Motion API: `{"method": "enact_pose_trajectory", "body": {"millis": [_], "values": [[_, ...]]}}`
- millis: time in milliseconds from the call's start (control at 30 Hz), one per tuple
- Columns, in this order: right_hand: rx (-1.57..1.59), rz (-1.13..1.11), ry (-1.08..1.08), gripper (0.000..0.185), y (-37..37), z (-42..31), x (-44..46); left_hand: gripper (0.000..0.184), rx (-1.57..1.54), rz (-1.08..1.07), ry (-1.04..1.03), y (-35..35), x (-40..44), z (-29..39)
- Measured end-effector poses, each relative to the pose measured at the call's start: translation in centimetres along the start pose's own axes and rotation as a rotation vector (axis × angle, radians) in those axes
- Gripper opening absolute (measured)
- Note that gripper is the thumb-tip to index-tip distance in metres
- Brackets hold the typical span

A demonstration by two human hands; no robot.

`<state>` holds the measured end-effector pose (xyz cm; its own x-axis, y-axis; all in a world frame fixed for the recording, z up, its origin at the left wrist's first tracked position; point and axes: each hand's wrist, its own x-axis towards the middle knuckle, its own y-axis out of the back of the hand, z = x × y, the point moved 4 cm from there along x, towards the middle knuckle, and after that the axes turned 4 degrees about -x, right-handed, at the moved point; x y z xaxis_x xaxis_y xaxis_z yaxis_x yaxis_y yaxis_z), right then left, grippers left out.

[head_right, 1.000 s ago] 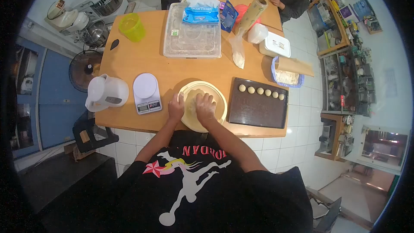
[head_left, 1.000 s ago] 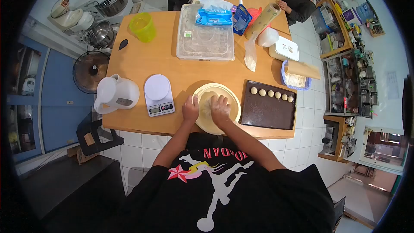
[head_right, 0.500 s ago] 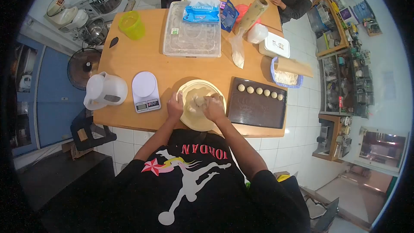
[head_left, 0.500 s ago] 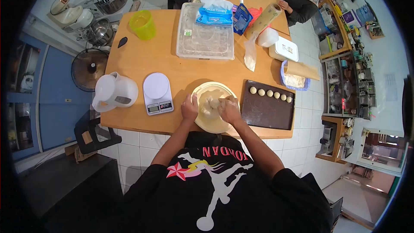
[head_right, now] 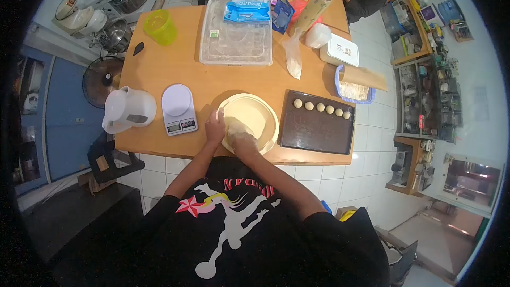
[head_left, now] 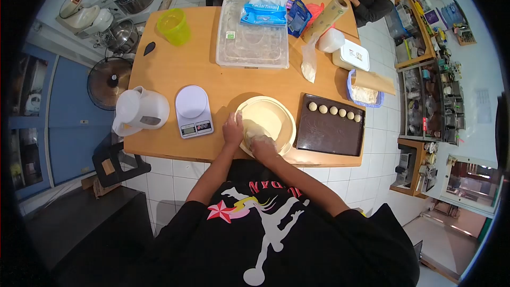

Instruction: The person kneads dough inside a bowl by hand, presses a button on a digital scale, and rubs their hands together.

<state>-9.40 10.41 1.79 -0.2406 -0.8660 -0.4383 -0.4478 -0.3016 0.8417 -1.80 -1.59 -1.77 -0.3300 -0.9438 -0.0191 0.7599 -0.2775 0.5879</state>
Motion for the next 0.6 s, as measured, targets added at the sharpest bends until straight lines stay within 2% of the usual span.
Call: {"method": "enact_pose_trajectory", "body": {"millis": [67,167,267,467,567,600], "values": [[-0.008,0.031,-0.010,0.023,-0.9,-0.1,1.1,0.033,0.020,-0.020,-0.001,-0.3,0.0,-0.4],[0.085,0.317,0.062,0.017,0.5,-1.2,1.4,0.033,0.025,-0.041,-0.005,-0.2,-0.1,-0.5],[0.087,0.146,-0.073,0.020,0.3,-1.4,3.3,0.034,0.037,-0.019,-0.045,-0.4,-0.1,-1.0],[0.078,0.112,0.009,0.021,1.6,-1.4,2.9,0.031,-0.072,-0.002,-0.041,0.0,-0.2,-0.1],[0.211,0.010,-0.068,0.026,1.8,-0.9,1.8,0.029,-0.063,-0.012,-0.046,0.2,0.2,0.2],[0.390,0.023,-0.015,0.027,0.8,-0.5,1.3,0.029,-0.054,-0.027,-0.034,0.3,0.0,0.0]]}}
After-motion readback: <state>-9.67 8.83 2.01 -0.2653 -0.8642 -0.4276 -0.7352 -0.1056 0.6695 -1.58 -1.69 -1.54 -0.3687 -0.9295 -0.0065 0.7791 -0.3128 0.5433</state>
